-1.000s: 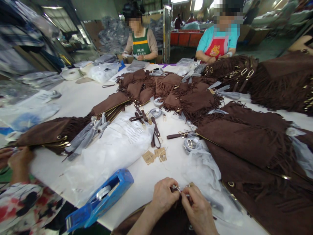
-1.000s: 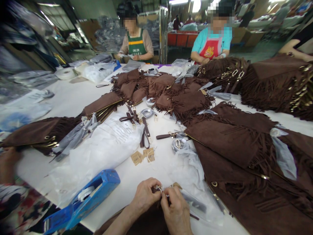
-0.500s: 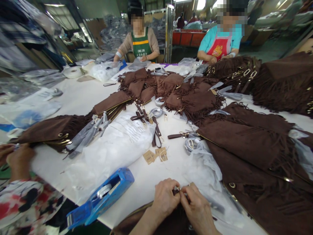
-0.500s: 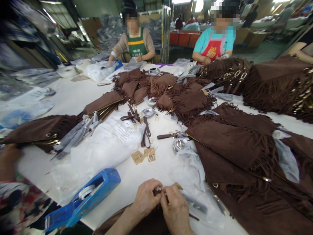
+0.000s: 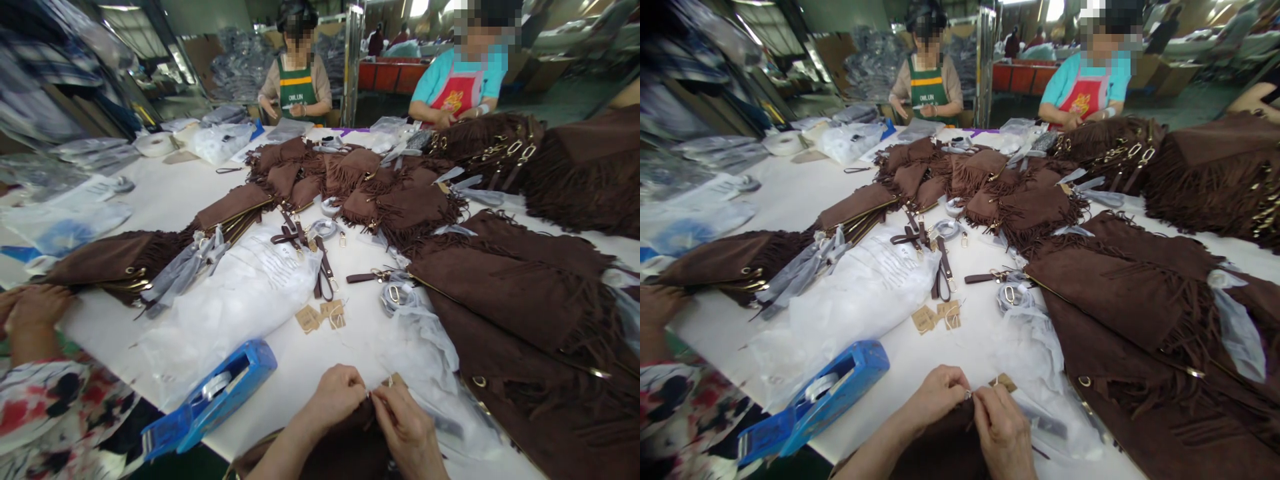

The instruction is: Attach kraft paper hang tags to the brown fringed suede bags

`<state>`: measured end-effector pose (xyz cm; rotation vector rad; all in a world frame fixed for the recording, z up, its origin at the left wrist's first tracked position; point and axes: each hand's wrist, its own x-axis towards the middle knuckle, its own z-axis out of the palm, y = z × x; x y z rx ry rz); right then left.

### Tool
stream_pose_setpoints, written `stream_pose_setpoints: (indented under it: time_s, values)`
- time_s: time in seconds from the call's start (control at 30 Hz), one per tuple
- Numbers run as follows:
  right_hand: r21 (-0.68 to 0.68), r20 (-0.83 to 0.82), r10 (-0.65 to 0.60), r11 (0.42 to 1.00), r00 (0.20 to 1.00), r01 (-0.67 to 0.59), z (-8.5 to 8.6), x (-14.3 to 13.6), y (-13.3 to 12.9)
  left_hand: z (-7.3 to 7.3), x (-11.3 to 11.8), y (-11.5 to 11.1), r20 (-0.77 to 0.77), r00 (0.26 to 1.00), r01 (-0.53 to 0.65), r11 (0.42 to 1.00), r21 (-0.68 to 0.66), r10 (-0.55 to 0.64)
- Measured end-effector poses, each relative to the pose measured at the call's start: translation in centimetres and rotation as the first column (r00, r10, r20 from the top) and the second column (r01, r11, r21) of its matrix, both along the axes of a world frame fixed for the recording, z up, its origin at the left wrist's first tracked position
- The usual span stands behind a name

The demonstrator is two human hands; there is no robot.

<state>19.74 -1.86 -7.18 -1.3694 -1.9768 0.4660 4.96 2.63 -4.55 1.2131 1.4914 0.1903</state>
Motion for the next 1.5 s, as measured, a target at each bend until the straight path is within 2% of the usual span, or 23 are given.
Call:
stream_pose_setpoints:
  time_s: [0.17,0.23,0.33,0.4,0.47,0.57,0.73,1.07,1.27,1.4,1.5]
  values:
    - [-0.097,-0.055,0.014,0.995,0.998,-0.019,-0.2,0.4,-0.2,-0.4,0.2,-0.2,0.046,0.998,-0.038,0.999,0.004,0.038]
    - [-0.141,-0.095,0.036,0.989,0.995,-0.049,0.1,0.7,0.0,-0.5,0.2,-0.5,0.073,0.992,-0.106,0.992,0.071,0.100]
    - [-0.167,-0.143,-0.011,0.986,0.990,-0.013,0.9,1.2,0.8,-0.3,0.2,-1.2,0.118,0.964,-0.256,0.951,0.172,0.238]
    - [-0.197,-0.157,-0.032,0.980,0.987,0.000,1.4,1.4,1.6,-0.1,0.2,-1.6,0.120,0.947,-0.317,0.928,0.198,0.298]
    - [-0.283,-0.174,-0.008,0.958,0.985,-0.042,1.8,1.4,2.5,0.1,0.3,-1.9,0.118,0.934,-0.355,0.908,0.222,0.336]
    - [-0.416,-0.203,0.063,0.898,0.977,-0.144,2.2,1.0,3.8,0.0,0.5,-2.1,0.128,0.922,-0.385,0.891,0.241,0.364]
    - [-0.532,-0.243,0.127,0.812,0.962,-0.242,2.2,0.4,5.1,-0.5,0.6,-2.1,0.156,0.912,-0.407,0.884,0.229,0.380]
    - [-0.618,-0.331,0.086,0.733,0.940,-0.285,2.7,0.1,5.4,-0.6,0.6,-2.3,0.183,0.904,-0.421,0.881,0.217,0.387]
    - [-0.638,-0.343,0.039,0.724,0.938,-0.263,2.8,0.0,5.3,-0.7,0.4,-2.2,0.217,0.890,-0.439,0.884,0.159,0.402]
    - [-0.603,-0.351,-0.004,0.766,0.936,-0.223,2.2,-0.1,5.0,-0.6,0.4,-1.8,0.285,0.887,-0.381,0.924,0.013,0.362]
    - [-0.571,-0.341,0.000,0.794,0.940,-0.207,1.6,-0.1,4.7,-0.7,0.7,-1.7,0.289,0.891,-0.374,0.927,0.028,0.350]
